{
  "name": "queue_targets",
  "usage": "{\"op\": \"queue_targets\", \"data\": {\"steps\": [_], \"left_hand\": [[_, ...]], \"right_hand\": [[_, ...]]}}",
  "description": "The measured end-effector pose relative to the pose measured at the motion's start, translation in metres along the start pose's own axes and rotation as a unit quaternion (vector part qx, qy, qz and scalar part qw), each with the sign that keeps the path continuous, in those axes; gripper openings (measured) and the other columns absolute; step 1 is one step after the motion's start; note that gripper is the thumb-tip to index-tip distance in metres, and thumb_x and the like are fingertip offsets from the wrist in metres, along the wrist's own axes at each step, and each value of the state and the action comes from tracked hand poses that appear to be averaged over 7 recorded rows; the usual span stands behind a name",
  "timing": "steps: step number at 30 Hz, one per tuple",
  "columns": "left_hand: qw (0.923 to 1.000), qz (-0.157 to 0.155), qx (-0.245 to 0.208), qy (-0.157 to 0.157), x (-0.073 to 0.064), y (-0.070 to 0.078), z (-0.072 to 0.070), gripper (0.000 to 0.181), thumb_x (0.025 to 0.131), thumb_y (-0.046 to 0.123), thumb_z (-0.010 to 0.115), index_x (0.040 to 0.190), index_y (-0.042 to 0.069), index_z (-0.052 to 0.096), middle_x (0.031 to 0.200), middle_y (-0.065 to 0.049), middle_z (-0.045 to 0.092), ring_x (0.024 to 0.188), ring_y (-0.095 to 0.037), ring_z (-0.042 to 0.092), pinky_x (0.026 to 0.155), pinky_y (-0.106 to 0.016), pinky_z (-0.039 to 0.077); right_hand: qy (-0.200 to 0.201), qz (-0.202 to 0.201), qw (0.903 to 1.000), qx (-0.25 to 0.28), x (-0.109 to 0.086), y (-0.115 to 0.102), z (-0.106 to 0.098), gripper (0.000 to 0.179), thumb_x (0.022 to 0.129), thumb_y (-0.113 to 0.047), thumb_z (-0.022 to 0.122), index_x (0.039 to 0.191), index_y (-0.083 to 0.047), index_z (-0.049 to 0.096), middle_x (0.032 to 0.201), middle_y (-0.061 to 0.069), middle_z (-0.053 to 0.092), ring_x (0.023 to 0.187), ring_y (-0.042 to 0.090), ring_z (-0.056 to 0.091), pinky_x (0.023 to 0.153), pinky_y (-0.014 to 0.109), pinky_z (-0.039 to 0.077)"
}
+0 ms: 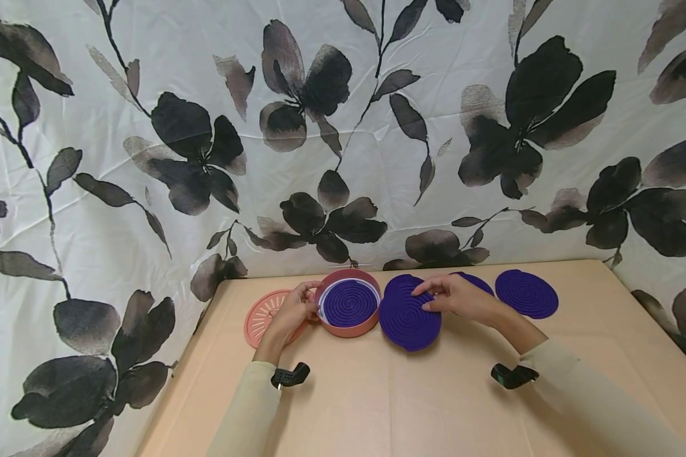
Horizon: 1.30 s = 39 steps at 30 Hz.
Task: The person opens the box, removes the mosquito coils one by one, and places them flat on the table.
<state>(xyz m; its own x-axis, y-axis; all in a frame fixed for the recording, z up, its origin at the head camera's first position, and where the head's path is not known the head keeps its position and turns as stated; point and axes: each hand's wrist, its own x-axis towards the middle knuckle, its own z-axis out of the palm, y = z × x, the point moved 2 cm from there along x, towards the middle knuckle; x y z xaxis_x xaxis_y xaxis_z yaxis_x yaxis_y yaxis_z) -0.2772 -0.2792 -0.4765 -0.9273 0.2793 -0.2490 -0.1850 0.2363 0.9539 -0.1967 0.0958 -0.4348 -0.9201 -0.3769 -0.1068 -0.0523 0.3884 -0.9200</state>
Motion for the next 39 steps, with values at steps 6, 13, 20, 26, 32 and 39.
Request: {"op": "queue_targets", "data": {"steps": [6,13,20,26,32,39], "left_hand": [[1.0,-0.002,0.0,-0.003,0.001,-0.002,-0.001,0.061,0.087,-0.015,0.054,0.145,0.002,0.049,0.101,-0.013,0.041,0.077,-0.022,0.052,0.07,-0.037,0.056],[1.0,0.004,-0.007,-0.002,-0.001,-0.002,-0.001,0.06,0.087,-0.013,0.056,0.144,0.006,0.052,0.102,-0.012,0.043,0.077,-0.021,0.055,0.069,-0.034,0.056],[1.0,0.004,-0.008,0.003,-0.001,-0.002,-0.001,0.059,0.086,-0.014,0.054,0.142,0.007,0.053,0.1,-0.011,0.043,0.076,-0.021,0.054,0.067,-0.03,0.056],[0.9999,0.004,-0.008,0.006,-0.002,-0.002,0.0,0.059,0.086,-0.014,0.055,0.141,0.007,0.054,0.099,-0.01,0.044,0.076,-0.021,0.055,0.067,-0.031,0.056],[0.9999,0.006,-0.01,0.005,-0.003,-0.003,0.0,0.059,0.085,-0.014,0.056,0.141,0.007,0.054,0.097,-0.009,0.044,0.075,-0.021,0.055,0.067,-0.033,0.056],[0.9999,0.01,-0.005,0.0,-0.002,-0.003,-0.001,0.06,0.085,-0.013,0.056,0.142,0.007,0.053,0.1,-0.012,0.044,0.075,-0.021,0.055,0.067,-0.032,0.056]], "right_hand": [[-0.009,0.001,0.9999,0.006,-0.005,0.007,0.003,0.032,0.09,-0.013,0.075,0.122,-0.009,0.071,0.116,0.012,0.066,0.092,0.019,0.056,0.075,0.024,0.051],[-0.017,0.002,0.9998,0.006,-0.01,0.017,0.009,0.032,0.089,-0.012,0.075,0.12,-0.008,0.072,0.108,0.01,0.066,0.086,0.016,0.053,0.072,0.022,0.047],[-0.021,0.011,0.9995,0.02,-0.015,0.023,0.019,0.032,0.089,-0.012,0.074,0.121,-0.006,0.07,0.114,0.011,0.068,0.089,0.016,0.055,0.075,0.022,0.048],[-0.043,0.001,0.9985,0.032,-0.018,0.028,0.025,0.033,0.091,-0.007,0.072,0.123,0.001,0.067,0.104,0.011,0.067,0.084,0.011,0.056,0.071,0.021,0.048],[-0.038,0.006,0.9984,0.041,-0.018,0.031,0.026,0.042,0.093,-0.005,0.066,0.134,0.001,0.059,0.096,0.01,0.061,0.081,0.012,0.057,0.069,0.021,0.049],[-0.032,0.009,0.9994,0.015,-0.019,0.035,0.025,0.04,0.091,-0.003,0.065,0.131,0.001,0.061,0.106,0.014,0.063,0.096,0.02,0.059,0.078,0.022,0.052]]}}
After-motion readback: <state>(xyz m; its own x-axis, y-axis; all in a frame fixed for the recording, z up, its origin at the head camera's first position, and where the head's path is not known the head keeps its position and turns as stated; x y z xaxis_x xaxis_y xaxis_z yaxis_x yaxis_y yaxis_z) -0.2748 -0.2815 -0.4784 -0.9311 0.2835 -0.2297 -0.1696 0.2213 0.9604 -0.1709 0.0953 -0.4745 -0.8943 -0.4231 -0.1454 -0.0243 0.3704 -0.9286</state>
